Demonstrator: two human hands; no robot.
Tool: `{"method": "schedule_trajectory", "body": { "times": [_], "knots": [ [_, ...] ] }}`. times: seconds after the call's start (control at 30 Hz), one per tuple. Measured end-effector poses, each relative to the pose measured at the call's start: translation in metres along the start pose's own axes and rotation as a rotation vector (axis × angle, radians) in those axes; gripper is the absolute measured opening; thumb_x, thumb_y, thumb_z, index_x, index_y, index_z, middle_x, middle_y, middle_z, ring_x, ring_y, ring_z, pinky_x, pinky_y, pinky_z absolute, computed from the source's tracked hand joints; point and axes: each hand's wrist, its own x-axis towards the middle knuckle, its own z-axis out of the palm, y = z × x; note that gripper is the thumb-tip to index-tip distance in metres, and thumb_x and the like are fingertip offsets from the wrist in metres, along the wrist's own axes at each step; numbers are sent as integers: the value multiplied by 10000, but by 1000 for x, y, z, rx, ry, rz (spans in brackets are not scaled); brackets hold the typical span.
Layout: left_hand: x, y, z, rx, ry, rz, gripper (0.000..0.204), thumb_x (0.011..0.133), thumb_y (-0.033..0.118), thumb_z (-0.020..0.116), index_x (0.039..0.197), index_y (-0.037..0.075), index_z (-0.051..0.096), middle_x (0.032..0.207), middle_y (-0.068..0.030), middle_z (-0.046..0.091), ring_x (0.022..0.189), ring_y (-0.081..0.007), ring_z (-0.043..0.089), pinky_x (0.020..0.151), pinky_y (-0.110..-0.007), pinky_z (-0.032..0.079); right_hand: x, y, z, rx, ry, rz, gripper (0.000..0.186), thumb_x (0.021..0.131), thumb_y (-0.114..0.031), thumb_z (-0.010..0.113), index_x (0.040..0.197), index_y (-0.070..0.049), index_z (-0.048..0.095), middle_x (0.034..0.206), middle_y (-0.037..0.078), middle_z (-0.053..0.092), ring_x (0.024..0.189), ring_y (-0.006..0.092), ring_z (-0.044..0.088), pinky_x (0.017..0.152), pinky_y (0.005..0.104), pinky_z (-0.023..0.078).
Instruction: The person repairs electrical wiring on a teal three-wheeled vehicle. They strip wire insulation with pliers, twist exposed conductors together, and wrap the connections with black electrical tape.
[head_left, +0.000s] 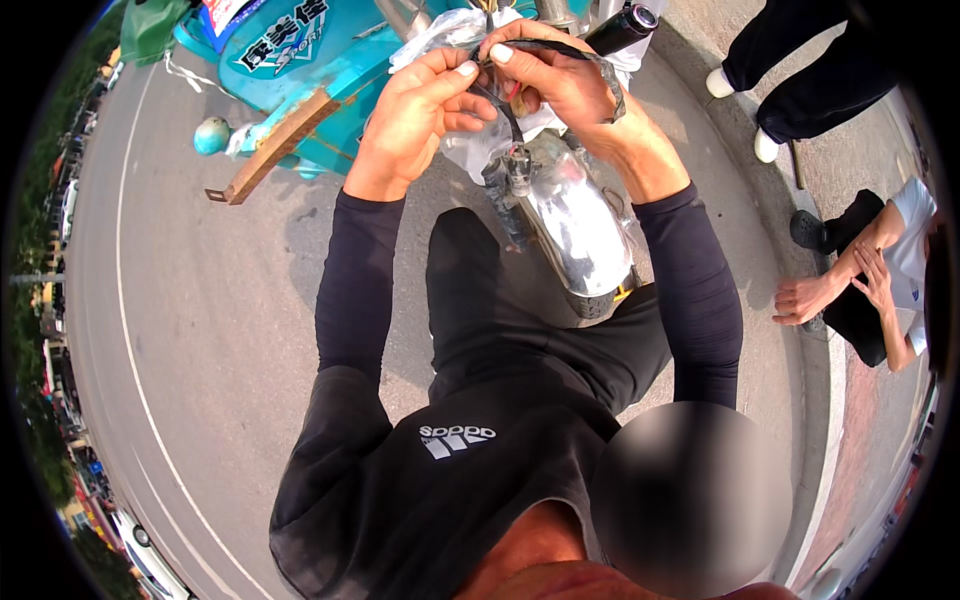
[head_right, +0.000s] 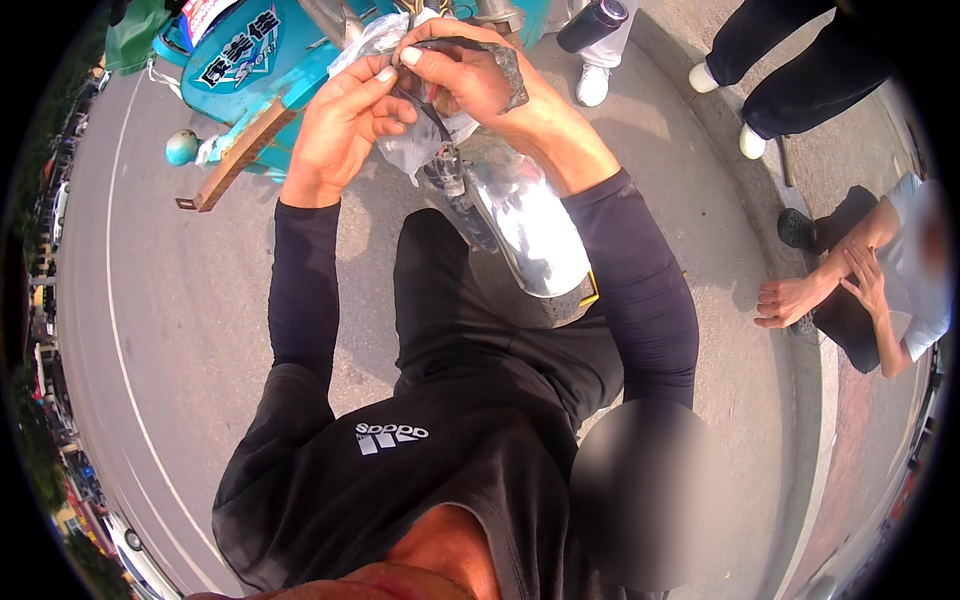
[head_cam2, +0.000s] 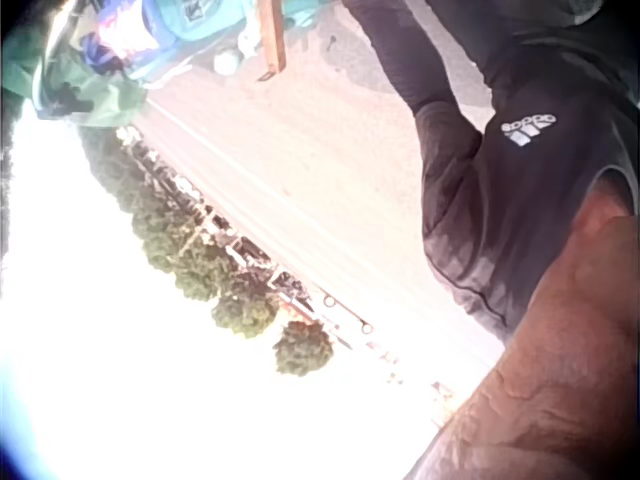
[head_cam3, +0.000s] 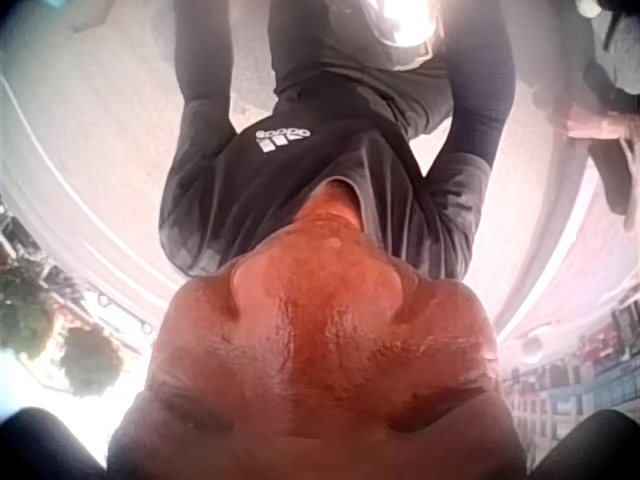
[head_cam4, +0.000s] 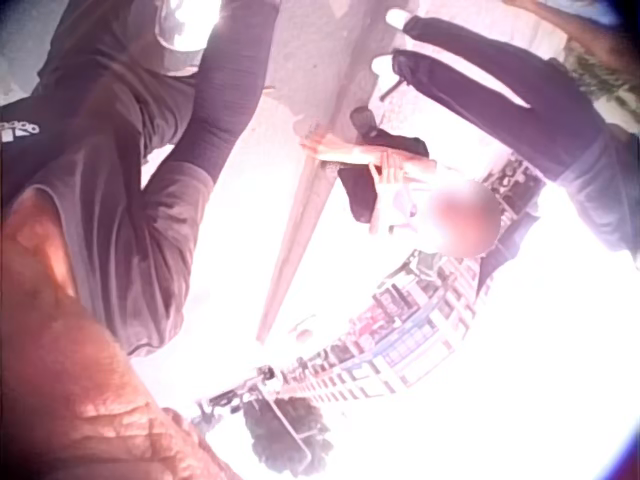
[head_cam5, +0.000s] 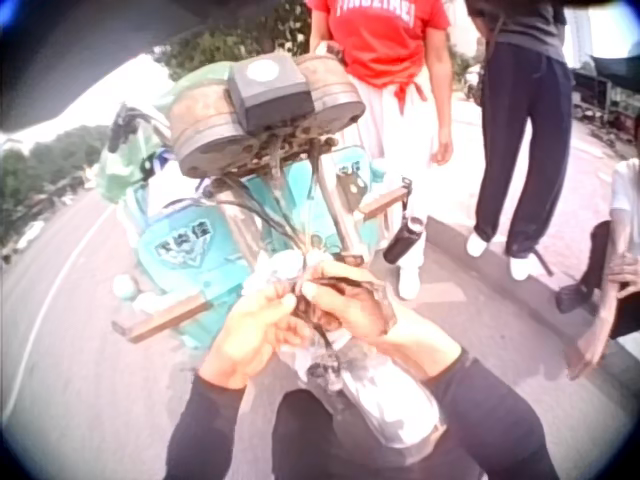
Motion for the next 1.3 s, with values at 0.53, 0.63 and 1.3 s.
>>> {"method": "schedule_trajectory", "body": {
  "times": [0.53,0.63,1.3],
  "knots": [
    [-3,2,4,-8,67,-54,358,1021,118,550,1350,-21,578,926,-49,683,746,-101,666,638,-219,550,-14,13,14,-718,136,-280,256,897,-5,644,1141,-36,718,904,134,664,836,294,666,761,373,514],
    [-3,2,7,104,74,-64,331,1033,164,551,1302,-20,608,928,-56,681,733,-93,664,623,-209,540,-19,19,8,-506,72,-143,292,926,7,608,1206,17,690,938,93,686,866,201,650,799,322,503],
    [-36,16,43,1380,319,613,198,910,211,686,807,67,596,605,-99,620,553,-286,624,487,-384,467,-35,18,31,-331,314,-19,296,857,-128,758,1095,44,726,864,72,707,759,160,662,694,326,518]
  ]
}}
